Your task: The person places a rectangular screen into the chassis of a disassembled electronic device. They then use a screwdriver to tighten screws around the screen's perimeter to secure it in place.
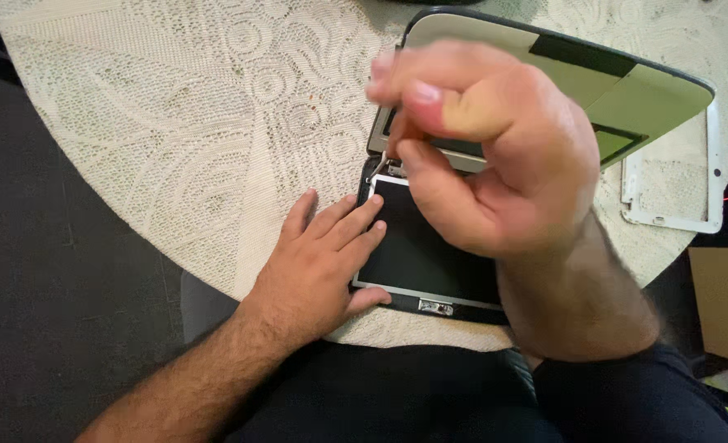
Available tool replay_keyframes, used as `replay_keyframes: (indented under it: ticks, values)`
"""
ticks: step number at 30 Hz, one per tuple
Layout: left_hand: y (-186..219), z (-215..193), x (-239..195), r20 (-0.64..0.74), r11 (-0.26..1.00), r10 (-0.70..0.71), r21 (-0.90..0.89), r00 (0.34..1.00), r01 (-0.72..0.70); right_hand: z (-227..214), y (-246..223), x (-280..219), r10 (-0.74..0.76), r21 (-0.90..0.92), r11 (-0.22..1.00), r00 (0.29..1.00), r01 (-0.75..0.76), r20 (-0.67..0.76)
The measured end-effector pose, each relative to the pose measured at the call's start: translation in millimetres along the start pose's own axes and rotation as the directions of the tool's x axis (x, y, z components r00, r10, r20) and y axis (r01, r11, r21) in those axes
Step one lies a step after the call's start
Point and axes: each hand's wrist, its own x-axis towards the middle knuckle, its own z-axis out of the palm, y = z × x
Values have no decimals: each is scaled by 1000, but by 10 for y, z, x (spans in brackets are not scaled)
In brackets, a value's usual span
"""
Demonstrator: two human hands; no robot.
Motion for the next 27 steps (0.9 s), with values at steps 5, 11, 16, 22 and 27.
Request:
replay_keyframes:
  ticks: [5,11,16,22,27]
  values:
    - [3,5,1,5,1000,-6,6,1000,6,12,-22,145,-84,-66,995,995,80,-52]
    - [3,4,3,1,1000,-2,4,1000,2,-8,-74,0,-27,-160,987,995,12,-91]
    - [14,-5,7,9,1000,-5,24,1000,5,23,-88,6,21,-196,980,996,-38,-87]
    - [8,3,2,10,1000,-10,15,1000,10,62,-95,1,7,-72,997,997,-13,-81]
    - [-11,32,-7,11,1000,1,17,1000,-1,57,-143,-18,129,-243,961,991,-132,-30]
